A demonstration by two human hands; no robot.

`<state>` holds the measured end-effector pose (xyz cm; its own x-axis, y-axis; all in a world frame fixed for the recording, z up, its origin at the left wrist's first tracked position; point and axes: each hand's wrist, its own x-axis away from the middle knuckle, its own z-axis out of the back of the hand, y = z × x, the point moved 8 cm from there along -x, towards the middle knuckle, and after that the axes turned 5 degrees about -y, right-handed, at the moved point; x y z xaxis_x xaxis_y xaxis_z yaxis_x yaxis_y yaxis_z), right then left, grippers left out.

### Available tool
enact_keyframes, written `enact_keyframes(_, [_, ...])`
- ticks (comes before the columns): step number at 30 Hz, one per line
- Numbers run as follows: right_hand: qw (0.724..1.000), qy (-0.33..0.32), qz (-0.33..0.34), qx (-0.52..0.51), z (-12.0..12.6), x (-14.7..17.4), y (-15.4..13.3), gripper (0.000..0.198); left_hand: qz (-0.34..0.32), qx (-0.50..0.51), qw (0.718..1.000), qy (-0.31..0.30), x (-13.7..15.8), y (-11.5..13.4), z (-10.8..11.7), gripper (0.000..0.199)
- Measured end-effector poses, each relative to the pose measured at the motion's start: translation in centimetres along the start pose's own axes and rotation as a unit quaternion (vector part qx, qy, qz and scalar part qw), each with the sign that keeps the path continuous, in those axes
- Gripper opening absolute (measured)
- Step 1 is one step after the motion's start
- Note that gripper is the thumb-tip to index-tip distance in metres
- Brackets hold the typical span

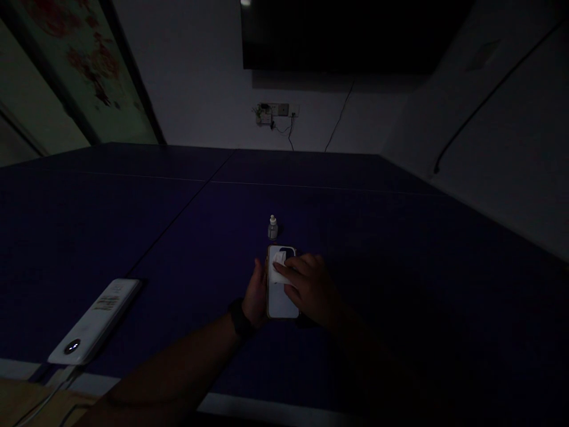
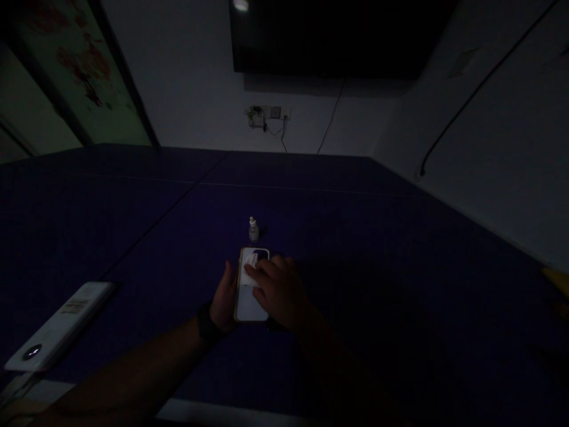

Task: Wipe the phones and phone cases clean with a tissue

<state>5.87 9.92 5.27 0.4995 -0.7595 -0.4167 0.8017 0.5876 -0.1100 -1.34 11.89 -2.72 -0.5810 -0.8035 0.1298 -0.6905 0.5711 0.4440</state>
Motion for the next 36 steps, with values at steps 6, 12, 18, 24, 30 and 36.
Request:
enact_keyframes(6, [0.999,-0.008,0.042,-0.03,0.2,0.2,-0.3,0.035,-0.016,-0.001,1.0,-0.003,0.0,0.3,0.0,0.068])
enact_keyframes(12, [1.0,0.008,-0.011,-0.002,-0.1,0.0,-0.1,0.043,0.011,-0.007,1.0,0.007,-0.2,-0.1,0.4,0.073])
enact_keyframes(18, [0.998,-0.012,0.033,-0.044,-0.2,0.2,-0.4,0.032,-0.022,0.006,1.0,0.007,-0.2,0.5,0.2,0.067])
enact_keyframes(24, [1.0,-0.005,-0.001,-0.014,-0.5,0.2,-0.2,0.046,0.006,-0.005,1.0,0.012,-0.1,0.1,0.4,0.072])
enact_keyframes(30, [0.999,0.009,0.002,-0.034,-0.1,0.3,0.1,0.034,-0.019,0.002,1.0,0.0,-0.1,0.4,0.2,0.067])
enact_keyframes(36, [1.0,-0.007,-0.002,-0.016,-0.4,0.1,-0.3,0.046,0.003,-0.009,1.0,0.007,-0.1,0.1,0.3,0.072])
